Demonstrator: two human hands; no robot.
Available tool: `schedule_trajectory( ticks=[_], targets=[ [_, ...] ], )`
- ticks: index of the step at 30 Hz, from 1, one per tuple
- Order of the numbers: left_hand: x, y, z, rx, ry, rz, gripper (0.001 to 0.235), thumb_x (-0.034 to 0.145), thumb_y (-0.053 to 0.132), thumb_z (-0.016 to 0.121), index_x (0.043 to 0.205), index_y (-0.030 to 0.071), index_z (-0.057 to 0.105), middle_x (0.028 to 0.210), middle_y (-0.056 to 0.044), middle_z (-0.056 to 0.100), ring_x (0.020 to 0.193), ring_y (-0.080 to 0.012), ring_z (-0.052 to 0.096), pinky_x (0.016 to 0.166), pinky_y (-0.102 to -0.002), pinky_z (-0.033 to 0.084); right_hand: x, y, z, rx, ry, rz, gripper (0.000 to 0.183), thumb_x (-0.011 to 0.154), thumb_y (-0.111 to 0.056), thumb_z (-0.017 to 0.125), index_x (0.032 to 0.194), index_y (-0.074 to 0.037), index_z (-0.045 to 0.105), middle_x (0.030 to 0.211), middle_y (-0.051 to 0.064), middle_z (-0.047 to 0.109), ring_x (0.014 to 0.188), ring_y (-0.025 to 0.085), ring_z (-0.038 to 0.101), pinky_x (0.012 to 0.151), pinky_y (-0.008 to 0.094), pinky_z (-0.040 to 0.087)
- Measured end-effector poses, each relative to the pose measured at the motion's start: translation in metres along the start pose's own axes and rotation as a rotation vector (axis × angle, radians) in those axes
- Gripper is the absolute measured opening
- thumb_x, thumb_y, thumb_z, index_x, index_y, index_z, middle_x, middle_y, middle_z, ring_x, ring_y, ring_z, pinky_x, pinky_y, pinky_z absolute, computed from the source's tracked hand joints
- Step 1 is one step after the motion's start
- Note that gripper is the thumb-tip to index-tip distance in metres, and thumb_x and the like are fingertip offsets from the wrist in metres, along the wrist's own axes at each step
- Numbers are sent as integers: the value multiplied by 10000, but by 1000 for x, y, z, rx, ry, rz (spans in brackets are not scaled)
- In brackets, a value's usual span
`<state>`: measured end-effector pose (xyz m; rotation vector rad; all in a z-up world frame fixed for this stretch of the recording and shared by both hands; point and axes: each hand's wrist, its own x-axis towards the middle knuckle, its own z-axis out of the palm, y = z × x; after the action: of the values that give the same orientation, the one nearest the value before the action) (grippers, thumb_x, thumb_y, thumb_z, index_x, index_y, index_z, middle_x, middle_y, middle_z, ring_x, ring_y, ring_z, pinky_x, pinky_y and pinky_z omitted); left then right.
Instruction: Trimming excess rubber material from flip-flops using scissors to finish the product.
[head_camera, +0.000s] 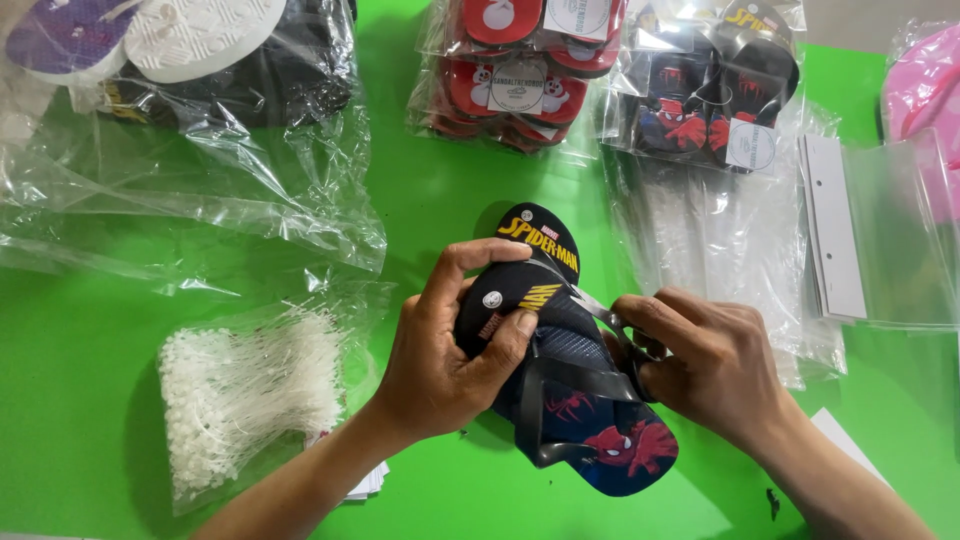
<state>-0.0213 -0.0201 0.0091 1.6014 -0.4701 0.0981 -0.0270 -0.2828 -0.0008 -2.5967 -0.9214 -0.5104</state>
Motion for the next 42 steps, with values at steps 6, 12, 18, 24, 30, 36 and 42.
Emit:
schedule_trajectory(
  ticks=[6,12,18,24,30,36,42],
  targets=[
    [-1,-2,2,4,17,-8,377,937,259,613,1280,141,513,1063,-66,744,841,-160,784,687,-249,668,-5,1,4,4,16,6,118,916,-89,655,1028,-79,690,774,48,670,496,199,530,429,368,464],
    [0,-2,0,12,20,-5,371,940,251,618,1280,145,514,1078,-52,730,858,-155,774,695,-250,662,-3,7,7,109,-15,101,311,753,12,731,1041,-104,724,915,62,761,683,198,702,559,356,584],
    [0,-3,-1,17,3,26,379,942,249,612,1287,147,493,1109,-77,731,881,-191,801,680,-248,675,5,9,0,205,-100,80,378,724,47,711,1084,-66,697,896,67,733,675,190,690,566,331,626],
    [0,-3,0,13,-1,13,381,938,246,611,1287,148,494,1160,-70,710,905,-199,798,693,-257,682,-3,15,5,139,-78,29,434,679,37,601,1091,-63,697,831,50,724,558,188,618,441,339,563],
    [1,-4,1,-32,6,-26,411,922,231,629,1292,141,473,1079,-111,736,855,-180,780,669,-247,663,-9,15,10,91,-24,29,346,739,20,615,1061,-54,715,859,78,743,593,229,659,499,394,585],
    [3,-2,0,-106,7,-117,483,862,232,674,1284,153,452,982,-195,774,794,-232,786,637,-274,661,7,12,4,181,-23,61,338,781,-129,855,1074,-39,713,944,110,767,735,217,754,646,333,667],
    [4,-5,-1,67,-56,5,354,923,357,652,1114,60,639,899,-54,763,703,-119,739,572,-220,630,14,12,-6,246,-26,140,414,755,-208,894,1119,-92,735,982,57,789,695,135,718,535,246,591]
  ],
)
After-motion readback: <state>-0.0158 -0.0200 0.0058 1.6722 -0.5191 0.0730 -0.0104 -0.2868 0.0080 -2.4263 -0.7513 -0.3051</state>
